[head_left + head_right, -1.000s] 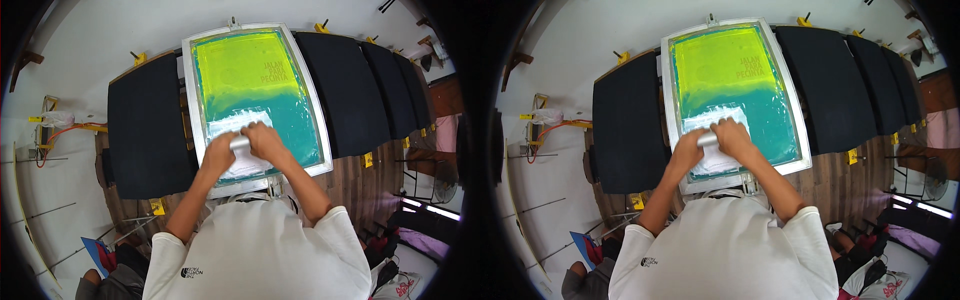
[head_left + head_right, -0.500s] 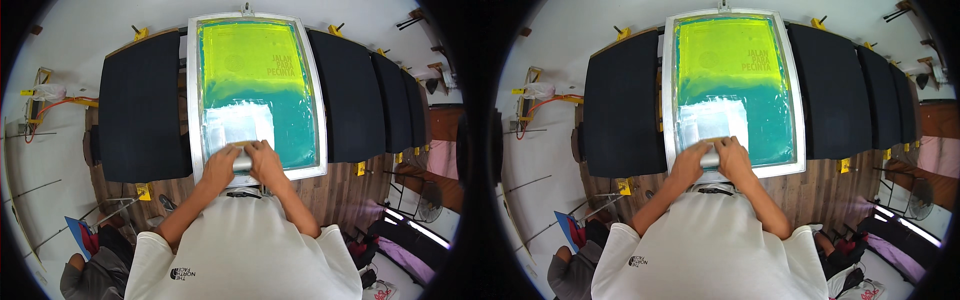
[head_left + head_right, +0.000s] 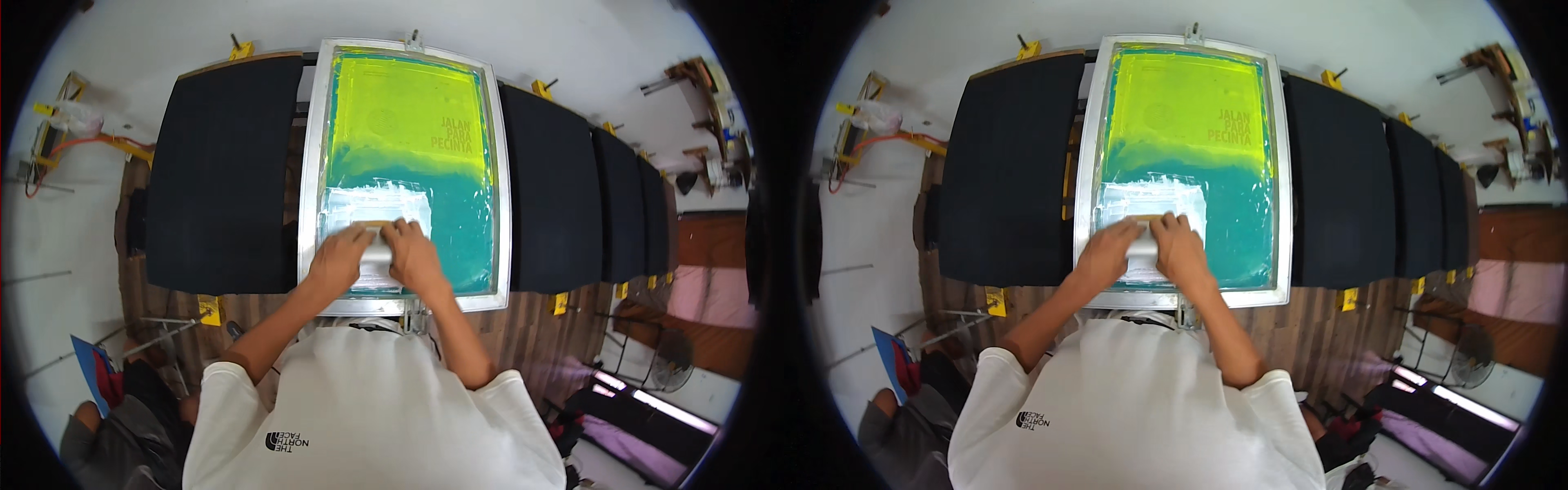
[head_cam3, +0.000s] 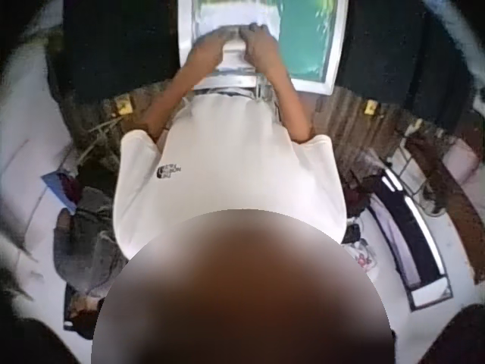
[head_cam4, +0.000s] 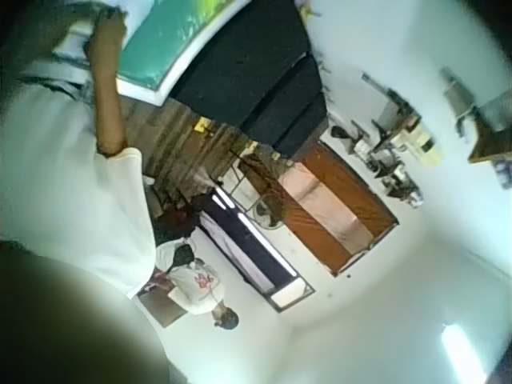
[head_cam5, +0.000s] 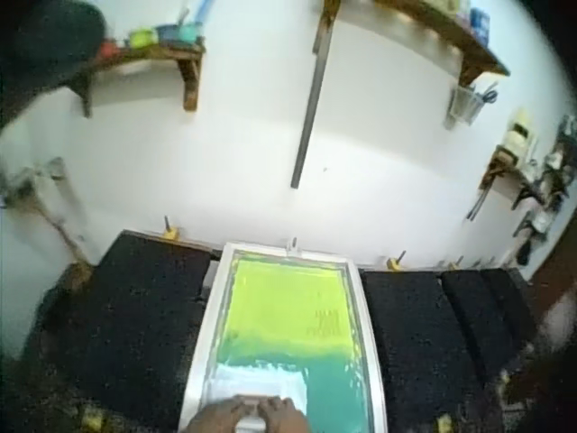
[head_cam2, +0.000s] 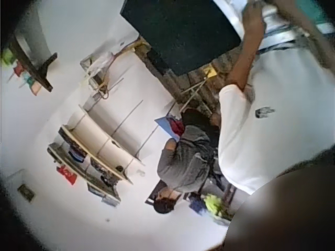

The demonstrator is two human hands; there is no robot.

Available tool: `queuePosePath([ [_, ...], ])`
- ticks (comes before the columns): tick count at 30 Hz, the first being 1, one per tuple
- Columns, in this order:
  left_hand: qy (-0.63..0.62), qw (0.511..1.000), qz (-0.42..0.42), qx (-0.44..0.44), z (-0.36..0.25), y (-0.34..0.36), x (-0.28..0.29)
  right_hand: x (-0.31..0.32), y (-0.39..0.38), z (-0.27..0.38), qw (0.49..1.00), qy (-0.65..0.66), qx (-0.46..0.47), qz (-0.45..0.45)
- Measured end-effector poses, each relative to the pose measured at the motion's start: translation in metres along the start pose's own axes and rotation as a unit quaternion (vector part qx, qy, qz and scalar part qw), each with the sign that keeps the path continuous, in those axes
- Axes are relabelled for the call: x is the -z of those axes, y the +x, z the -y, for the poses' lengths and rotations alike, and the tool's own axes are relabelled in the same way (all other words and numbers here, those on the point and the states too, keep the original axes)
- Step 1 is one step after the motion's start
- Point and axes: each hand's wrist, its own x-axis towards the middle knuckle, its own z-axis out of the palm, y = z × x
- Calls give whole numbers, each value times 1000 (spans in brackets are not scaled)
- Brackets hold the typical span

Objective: Applying ink to a t-shirt using a screen printing frame and a squeegee.

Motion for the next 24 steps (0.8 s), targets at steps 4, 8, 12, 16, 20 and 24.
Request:
queuePosePath([
  [4, 5, 1000, -23, -15, -23, -66, -24, -23, -65, 17, 1000, 29, 0, 0],
  [8, -72, 989, 117, 48, -39, -57, 10, -5, -67, 20, 996, 55, 1, 73],
  [12, -58, 998, 19, 24, -15, -6, 10, 10, -12, 3, 998, 30, 13, 45],
  [16, -39, 999, -30, 6, -3, 13, 1, 11, 11, -5, 1000, -5, 11, 7],
  [20, 37, 999, -18, -22, -7, -38, -34, -12, -41, 7, 999, 9, 27, -15],
  [24, -23, 998, 60, -6, -28, -55, -3, -4, -67, 24, 995, 46, -22, 81],
])
